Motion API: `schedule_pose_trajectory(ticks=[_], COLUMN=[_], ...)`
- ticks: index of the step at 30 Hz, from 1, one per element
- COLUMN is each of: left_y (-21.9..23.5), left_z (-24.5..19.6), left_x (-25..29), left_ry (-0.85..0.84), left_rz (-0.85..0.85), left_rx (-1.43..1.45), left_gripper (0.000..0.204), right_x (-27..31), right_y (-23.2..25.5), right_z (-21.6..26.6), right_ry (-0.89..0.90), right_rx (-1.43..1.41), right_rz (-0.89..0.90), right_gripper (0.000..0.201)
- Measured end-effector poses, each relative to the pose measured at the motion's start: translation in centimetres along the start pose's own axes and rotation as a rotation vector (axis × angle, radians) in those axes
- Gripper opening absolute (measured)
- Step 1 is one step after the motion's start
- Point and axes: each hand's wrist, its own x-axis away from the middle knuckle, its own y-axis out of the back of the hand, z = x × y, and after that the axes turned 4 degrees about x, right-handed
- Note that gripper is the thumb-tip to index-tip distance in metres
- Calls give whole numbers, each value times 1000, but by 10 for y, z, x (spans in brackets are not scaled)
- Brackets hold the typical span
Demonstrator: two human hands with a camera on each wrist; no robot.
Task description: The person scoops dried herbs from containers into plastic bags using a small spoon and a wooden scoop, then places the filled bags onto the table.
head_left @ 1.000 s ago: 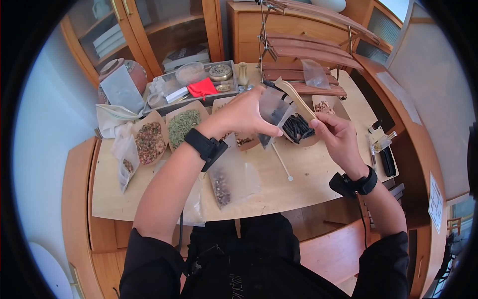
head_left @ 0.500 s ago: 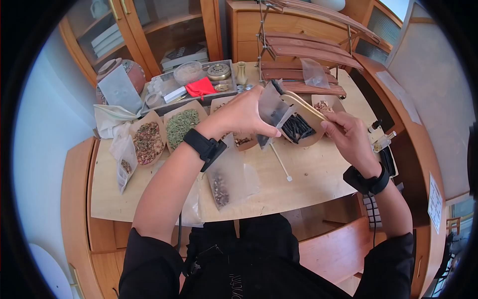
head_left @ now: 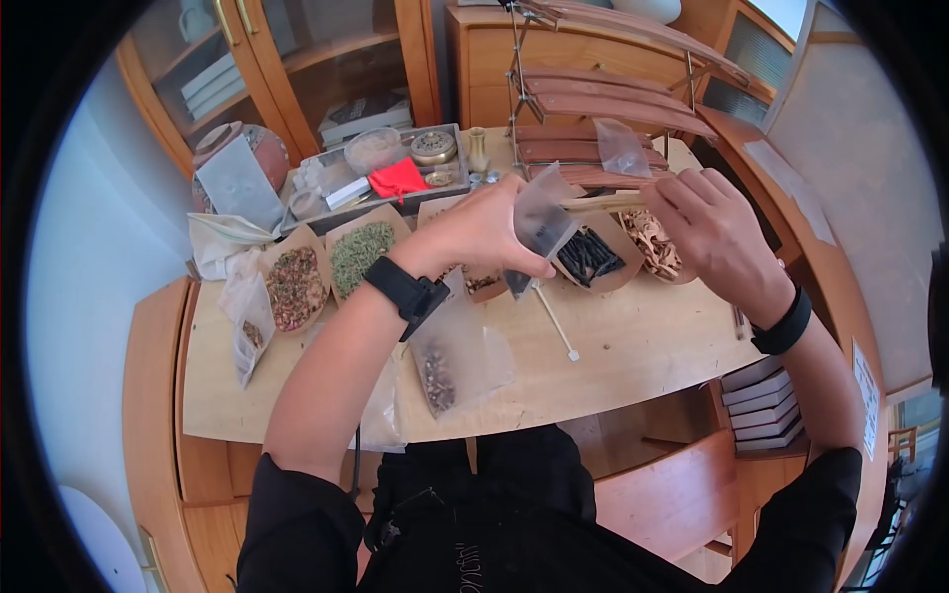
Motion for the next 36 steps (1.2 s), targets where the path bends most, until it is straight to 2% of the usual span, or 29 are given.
schedule_pose_trajectory(ticks=[3,5,6,8,9,11,15,17,19,21,24,27,31,33,35,36], left_y=[-5,-3,-3,0,2,2,6,6,5,5,3,1,-1,-2,-3,-4], left_z=[10,11,13,17,20,23,20,20,22,22,24,24,24,29,31,31], left_x=[-3,0,1,3,3,3,2,2,2,4,3,2,0,-2,-4,-5], left_ry=[-90,-76,-64,-84,-105,-110,-110,-89,-115,-104,-87,-81,-89,-88,-89,-84], left_rz=[-89,-118,-140,-151,-162,-158,-144,-135,-154,-165,-172,-153,-150,-156,-162,-153], left_rx=[42,57,71,128,181,193,201,196,220,204,194,204,218,194,171,177], left_gripper=[92,91,90,90,89,88,87,86,85,85,85,85,85,85,85,86], right_x=[-4,1,4,15,24,41,46,36,24,19,18,14,12,20,24,26], right_y=[-1,-2,-5,-21,-33,-63,-94,-97,-97,-101,-118,-122,-103,-94,-90,-86], right_z=[2,-1,-1,3,2,2,16,20,20,21,21,25,24,20,14,15], right_ry=[20,-87,-83,-526,-526,-703,-719,-623,-602,-526,-493,-497,-430,-855,-859,-974], right_rx=[-6,-68,-70,-356,-357,-602,-825,-718,-650,-529,-466,-439,-397,-819,-881,-1146], right_rz=[-69,-187,-185,-216,-214,306,380,323,387,316,380,343,418,291,281,60], right_gripper=[38,30,30,18,18,14,14,13,16,15,12,13,14,15,16,18])
